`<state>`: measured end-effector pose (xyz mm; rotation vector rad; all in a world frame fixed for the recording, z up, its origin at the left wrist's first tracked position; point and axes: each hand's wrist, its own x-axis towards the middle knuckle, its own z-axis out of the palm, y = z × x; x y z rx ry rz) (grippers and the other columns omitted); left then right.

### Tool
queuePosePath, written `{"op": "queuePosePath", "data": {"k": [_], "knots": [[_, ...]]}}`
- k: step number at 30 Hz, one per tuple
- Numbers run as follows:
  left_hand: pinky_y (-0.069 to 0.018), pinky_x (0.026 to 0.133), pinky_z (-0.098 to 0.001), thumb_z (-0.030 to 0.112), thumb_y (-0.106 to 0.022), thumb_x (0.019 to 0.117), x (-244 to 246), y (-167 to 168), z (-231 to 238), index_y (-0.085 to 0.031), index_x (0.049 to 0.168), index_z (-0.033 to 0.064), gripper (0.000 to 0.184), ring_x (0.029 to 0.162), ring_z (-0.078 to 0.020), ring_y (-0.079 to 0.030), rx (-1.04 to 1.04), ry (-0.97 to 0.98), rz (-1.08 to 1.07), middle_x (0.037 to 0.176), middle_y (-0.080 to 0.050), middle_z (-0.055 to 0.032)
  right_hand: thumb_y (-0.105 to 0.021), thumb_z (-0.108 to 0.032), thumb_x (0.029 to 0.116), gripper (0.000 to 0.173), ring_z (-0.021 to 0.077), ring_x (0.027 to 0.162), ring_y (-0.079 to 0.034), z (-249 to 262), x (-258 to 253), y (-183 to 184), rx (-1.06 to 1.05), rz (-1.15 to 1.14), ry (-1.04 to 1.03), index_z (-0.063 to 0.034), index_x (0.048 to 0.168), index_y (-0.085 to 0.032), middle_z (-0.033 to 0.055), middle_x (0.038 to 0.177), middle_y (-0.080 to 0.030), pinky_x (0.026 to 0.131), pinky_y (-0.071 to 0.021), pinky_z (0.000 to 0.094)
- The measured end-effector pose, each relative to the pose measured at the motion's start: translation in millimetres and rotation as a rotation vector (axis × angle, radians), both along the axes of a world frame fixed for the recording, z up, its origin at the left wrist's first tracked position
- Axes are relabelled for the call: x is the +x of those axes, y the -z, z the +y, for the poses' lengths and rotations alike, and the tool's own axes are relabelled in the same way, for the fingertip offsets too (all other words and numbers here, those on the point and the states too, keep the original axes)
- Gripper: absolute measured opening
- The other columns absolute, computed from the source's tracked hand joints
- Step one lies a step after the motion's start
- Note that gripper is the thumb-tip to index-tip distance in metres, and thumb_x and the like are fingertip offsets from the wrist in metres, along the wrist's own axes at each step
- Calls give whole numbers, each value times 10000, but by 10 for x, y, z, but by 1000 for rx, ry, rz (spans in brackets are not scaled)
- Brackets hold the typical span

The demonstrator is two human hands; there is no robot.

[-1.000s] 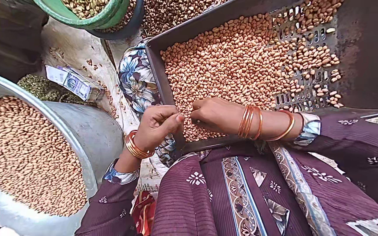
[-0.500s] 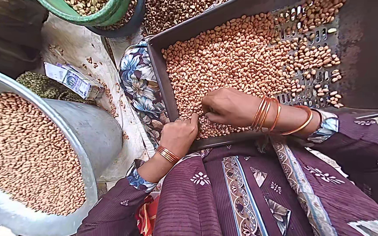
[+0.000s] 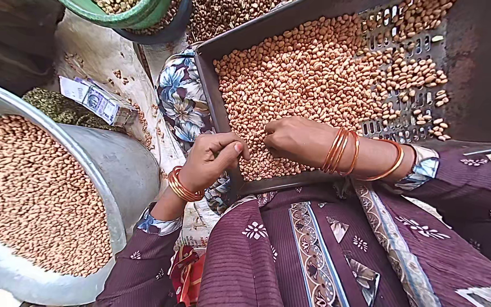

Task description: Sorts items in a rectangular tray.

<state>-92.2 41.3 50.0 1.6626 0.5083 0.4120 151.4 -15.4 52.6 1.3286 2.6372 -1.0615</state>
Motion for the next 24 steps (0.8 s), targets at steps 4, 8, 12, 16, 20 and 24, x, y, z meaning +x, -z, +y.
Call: {"op": "queuePosePath", "data": {"k": [4,8,12,16,20,24], "knots": [[-545,577,-348,170,-604,1002,78,120,-132,-772,962,53,209,672,-212,-676,782,241,297,775,-682,-76,-650,0,928,98,314,790,-676,-35,1,-35,24,-38,17,2,832,-669,154,870,-644,654,-544,442],[-470,428,-387,3,-592,935,125,185,-267,-744,964,19,155,586,-298,-647,1033,373,420,760,-640,-137,-638,-19,955,113,290,765,-672,-39,29,-83,-36,-72,-1,-15,847,-673,136,882,-645,638,-537,429],[-463,421,-376,-4,-596,921,145,196,-339,-749,958,8,157,567,-290,-635,1040,362,440,760,-642,-135,-633,17,938,109,294,760,-672,-46,12,-95,-40,-78,-22,-10,836,-661,138,866,-639,632,-534,432],[-501,447,-391,-7,-625,914,154,191,-334,-747,961,10,132,618,-296,-677,1004,348,478,791,-671,-140,-631,19,943,73,318,831,-682,-61,-38,-79,-44,-145,-48,14,883,-673,160,912,-640,673,-554,435],[-487,441,-398,8,-634,919,172,174,-336,-736,943,15,106,599,-299,-659,967,370,515,763,-648,-138,-602,57,931,63,313,832,-677,-73,-27,-66,-8,-145,-50,31,897,-648,158,890,-626,687,-550,417],[-472,430,-395,11,-679,882,187,144,-356,-751,916,34,83,579,-290,-650,963,409,547,741,-651,-126,-587,16,968,57,298,778,-682,-37,-6,-92,-48,-116,-7,12,933,-631,138,843,-632,655,-542,421]]}}
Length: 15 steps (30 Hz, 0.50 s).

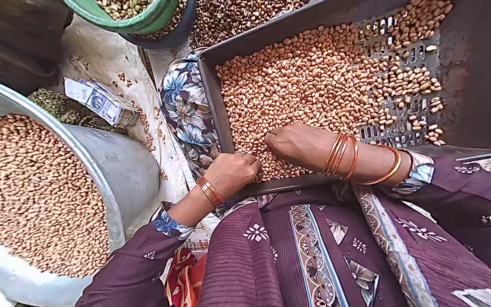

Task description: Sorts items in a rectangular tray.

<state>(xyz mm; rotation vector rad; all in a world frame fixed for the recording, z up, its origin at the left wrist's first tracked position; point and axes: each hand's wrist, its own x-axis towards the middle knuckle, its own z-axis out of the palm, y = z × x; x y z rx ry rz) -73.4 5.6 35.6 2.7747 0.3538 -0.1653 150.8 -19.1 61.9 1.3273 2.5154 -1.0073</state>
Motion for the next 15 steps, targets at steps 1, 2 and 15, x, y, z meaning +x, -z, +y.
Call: {"op": "queuePosePath", "data": {"k": [1,2,15], "knots": [[-468,428,-393,13,-672,885,1,2,-13,-747,913,37,83,575,-288,-647,11,3,6,736,-645,-125,-593,-20,979,63,296,770,-679,0,7,10,-7,9,14,2,938,-636,131,836,-632,647,-537,424],[-469,433,-391,9,-669,892,5,-1,-30,-746,917,32,84,578,-288,-646,22,3,15,738,-644,-127,-598,-50,974,76,286,757,-673,-10,14,44,4,21,20,-17,917,-633,120,826,-626,631,-529,420],[-536,519,-444,62,-645,954,63,-185,-56,-751,946,38,109,687,-315,-706,-109,-20,202,827,-704,-136,-665,-107,903,53,167,716,-606,500,126,-115,-126,187,90,-83,889,-711,31,797,-633,637,-480,385]]}}
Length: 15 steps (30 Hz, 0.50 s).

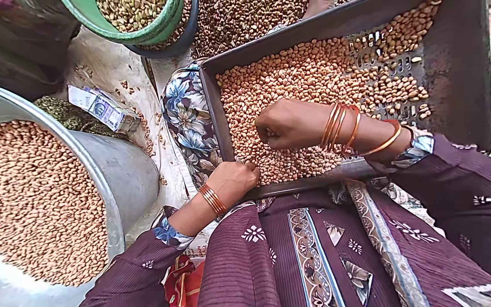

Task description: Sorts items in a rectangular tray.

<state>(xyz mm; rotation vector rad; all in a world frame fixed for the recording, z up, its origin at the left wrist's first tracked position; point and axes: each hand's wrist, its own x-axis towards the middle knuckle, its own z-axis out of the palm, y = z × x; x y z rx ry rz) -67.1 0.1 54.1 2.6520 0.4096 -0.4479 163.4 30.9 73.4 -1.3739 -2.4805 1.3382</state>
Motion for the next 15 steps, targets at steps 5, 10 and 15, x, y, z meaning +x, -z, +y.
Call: {"op": "queuePosePath", "data": {"k": [5,10,15], "knots": [[-517,489,-427,35,-604,962,37,12,-74,-722,910,3,134,662,-325,-691,52,-9,-3,798,-674,-158,-599,-140,977,178,200,901,-682,537,-186,124,48,26,241,-106,1032,-765,50,962,-733,808,-523,449],[-518,478,-426,42,-609,956,-6,59,-98,-717,914,5,121,645,-334,-689,52,-46,-37,777,-666,-158,-668,-98,954,144,356,1104,-658,791,-445,299,80,-172,157,-40,1061,-744,166,1107,-706,941,-499,548],[-578,629,-368,190,-620,996,-95,39,181,-743,977,49,188,683,-183,-691,-305,-258,-353,791,-707,-62,-663,-48,940,74,386,1036,-653,785,-544,179,75,-305,158,26,938,-656,205,1013,-665,860,-501,540]]}}
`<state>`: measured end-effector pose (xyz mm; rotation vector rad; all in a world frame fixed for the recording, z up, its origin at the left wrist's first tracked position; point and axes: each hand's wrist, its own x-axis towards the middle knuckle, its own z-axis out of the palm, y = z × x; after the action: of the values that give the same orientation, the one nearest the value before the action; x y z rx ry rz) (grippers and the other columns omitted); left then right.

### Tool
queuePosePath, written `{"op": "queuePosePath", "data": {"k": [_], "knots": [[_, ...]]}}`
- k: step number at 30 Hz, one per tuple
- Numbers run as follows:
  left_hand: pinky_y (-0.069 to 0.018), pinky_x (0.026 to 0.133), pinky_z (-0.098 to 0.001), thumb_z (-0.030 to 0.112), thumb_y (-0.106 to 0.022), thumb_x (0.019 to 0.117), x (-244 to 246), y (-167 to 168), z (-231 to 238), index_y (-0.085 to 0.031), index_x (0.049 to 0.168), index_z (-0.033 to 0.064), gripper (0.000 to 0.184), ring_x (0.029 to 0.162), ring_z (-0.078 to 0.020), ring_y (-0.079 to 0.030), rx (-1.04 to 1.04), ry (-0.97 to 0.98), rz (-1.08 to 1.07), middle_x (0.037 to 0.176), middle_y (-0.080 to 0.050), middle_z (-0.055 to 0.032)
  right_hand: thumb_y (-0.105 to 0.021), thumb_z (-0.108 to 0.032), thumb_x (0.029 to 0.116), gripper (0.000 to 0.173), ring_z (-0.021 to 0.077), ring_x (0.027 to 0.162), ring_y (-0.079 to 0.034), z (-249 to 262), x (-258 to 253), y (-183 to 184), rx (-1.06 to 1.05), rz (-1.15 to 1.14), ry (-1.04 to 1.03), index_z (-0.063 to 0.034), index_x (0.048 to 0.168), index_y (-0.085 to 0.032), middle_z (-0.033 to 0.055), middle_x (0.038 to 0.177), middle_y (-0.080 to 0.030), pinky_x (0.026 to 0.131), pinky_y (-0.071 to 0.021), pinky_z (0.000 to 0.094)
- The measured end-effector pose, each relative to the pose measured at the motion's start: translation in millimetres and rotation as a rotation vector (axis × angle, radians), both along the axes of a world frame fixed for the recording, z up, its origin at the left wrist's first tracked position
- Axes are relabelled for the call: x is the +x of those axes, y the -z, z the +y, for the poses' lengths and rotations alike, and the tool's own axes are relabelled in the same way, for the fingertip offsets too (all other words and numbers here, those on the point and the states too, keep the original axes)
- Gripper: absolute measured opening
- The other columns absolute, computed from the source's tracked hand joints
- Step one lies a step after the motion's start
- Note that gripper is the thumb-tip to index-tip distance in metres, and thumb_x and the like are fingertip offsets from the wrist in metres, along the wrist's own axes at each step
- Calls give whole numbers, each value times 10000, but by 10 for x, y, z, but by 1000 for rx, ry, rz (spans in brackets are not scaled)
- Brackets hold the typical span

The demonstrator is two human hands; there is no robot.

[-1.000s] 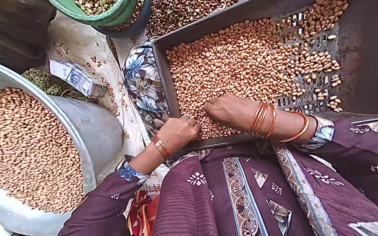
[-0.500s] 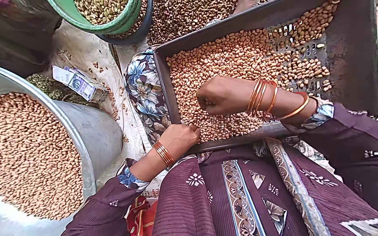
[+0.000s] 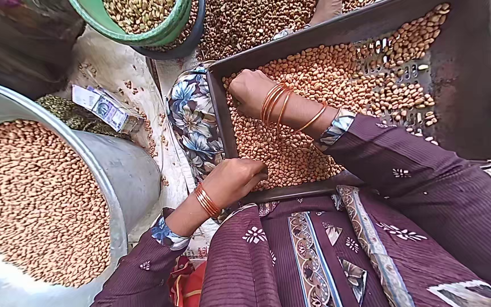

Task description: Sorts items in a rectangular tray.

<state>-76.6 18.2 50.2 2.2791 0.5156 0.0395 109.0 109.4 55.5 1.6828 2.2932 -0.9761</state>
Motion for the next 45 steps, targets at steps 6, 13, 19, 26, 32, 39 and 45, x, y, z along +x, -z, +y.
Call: {"op": "queuePosePath", "data": {"k": [6,13,19,26,32,39,45], "knots": [[-341,456,-129,195,-423,988,-172,-96,663,-614,864,217,229,502,29,-425,-814,-537,-479,685,-550,120,-677,-136,932,124,320,905,-654,35,82,20,-51,94,76,-25,979,-646,142,926,-656,775,-498,520],[-322,436,-143,248,-325,1101,-64,-77,806,-544,722,217,439,475,5,-400,-781,-796,-444,628,-526,106,-606,-204,1003,208,259,968,-702,128,123,165,91,292,335,-72,1069,-752,106,1019,-739,875,-534,489],[-295,427,-133,239,-352,1113,25,-106,693,-569,731,177,444,456,13,-360,-906,-808,-363,591,-479,99,-555,-56,1015,199,382,1089,-664,59,-200,152,160,84,264,53,1143,-662,233,1168,-642,901,-539,490],[-297,382,-94,372,-255,1126,139,-95,512,-627,923,144,482,419,33,-350,-1294,-772,-336,640,-483,83,-603,-75,979,114,355,1052,-666,97,8,-260,67,87,154,7,1013,-675,192,1059,-683,876,-513,514],[-362,420,-142,434,-208,1117,397,-60,535,-550,766,233,529,440,10,-405,-1383,-963,-517,590,-513,78,-585,-66,994,142,313,886,-680,-371,16,-774,335,219,-43,1,1061,-691,165,1002,-651,719,-545,431],[-357,420,-71,264,-387,1092,532,-196,1038,-563,899,171,277,466,40,-424,-1568,-832,-693,703,-516,77,-647,-228,991,222,323,943,-675,-651,784,-505,594,202,38,-64,1131,-699,152,1129,-658,747,-574,441],[-468,592,-100,205,-323,1119,430,-848,2277,-551,924,177,301,607,20,-551,-864,-1048,-1001,761,-606,71,-640,-231,1000,172,327,853,-700,-1178,1787,-358,291,1,229,-75,1007,-711,122,939,-695,679,-547,529]]}}
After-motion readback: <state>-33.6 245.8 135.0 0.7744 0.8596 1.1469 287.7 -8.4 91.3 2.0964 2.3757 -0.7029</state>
